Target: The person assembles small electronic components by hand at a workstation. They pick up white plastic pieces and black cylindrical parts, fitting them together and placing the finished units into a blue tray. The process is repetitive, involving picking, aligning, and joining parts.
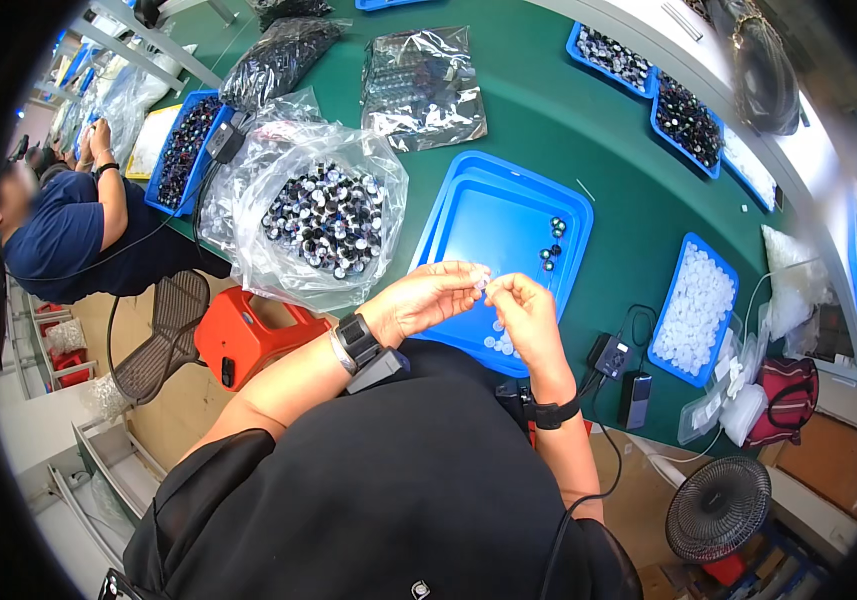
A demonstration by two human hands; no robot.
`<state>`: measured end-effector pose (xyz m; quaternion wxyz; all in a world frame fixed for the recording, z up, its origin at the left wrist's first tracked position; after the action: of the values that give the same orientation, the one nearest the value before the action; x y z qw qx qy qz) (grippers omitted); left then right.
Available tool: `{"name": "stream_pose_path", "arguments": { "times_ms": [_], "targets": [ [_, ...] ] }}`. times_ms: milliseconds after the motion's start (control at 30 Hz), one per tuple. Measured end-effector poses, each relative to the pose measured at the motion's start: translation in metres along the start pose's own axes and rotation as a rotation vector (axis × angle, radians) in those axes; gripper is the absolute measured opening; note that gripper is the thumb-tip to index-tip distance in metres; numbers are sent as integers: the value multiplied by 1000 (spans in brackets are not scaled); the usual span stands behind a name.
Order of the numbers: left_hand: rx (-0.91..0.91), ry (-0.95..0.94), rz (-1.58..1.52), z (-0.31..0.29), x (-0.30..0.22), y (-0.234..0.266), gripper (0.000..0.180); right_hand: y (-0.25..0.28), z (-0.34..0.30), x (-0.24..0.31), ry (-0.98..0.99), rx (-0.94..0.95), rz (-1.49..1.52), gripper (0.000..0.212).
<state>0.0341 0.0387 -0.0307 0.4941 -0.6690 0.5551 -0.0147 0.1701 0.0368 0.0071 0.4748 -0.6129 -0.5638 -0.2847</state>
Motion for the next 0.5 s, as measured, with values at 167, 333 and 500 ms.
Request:
{"name": "stream_pose_path", "arguments": {
  "times_ms": [167, 333, 500],
  "targets": [
    [-1, -6, 17, -1, -3, 0, 18, 0, 4, -3, 51, -62, -13, 7],
    [-15, -14, -48, 1, -2, 2, 15, -9, -1, 2, 111, -134, -106, 7],
    [-16, 15, -100, 2, 1, 4, 15, -20, -11, 27, 458, -118, -593, 10]
  ]
}}
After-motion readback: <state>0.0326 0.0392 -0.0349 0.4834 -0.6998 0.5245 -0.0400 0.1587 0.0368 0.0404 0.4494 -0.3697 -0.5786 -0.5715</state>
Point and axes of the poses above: each hand's wrist, its own z-axis towards the middle knuckle, its own y-axis out of the back of the hand, x = y × z, the point moved 6 cm from there along z, towards the middle knuckle, and after that the axes turned 14 degrees about z, right-handed, at the moved point
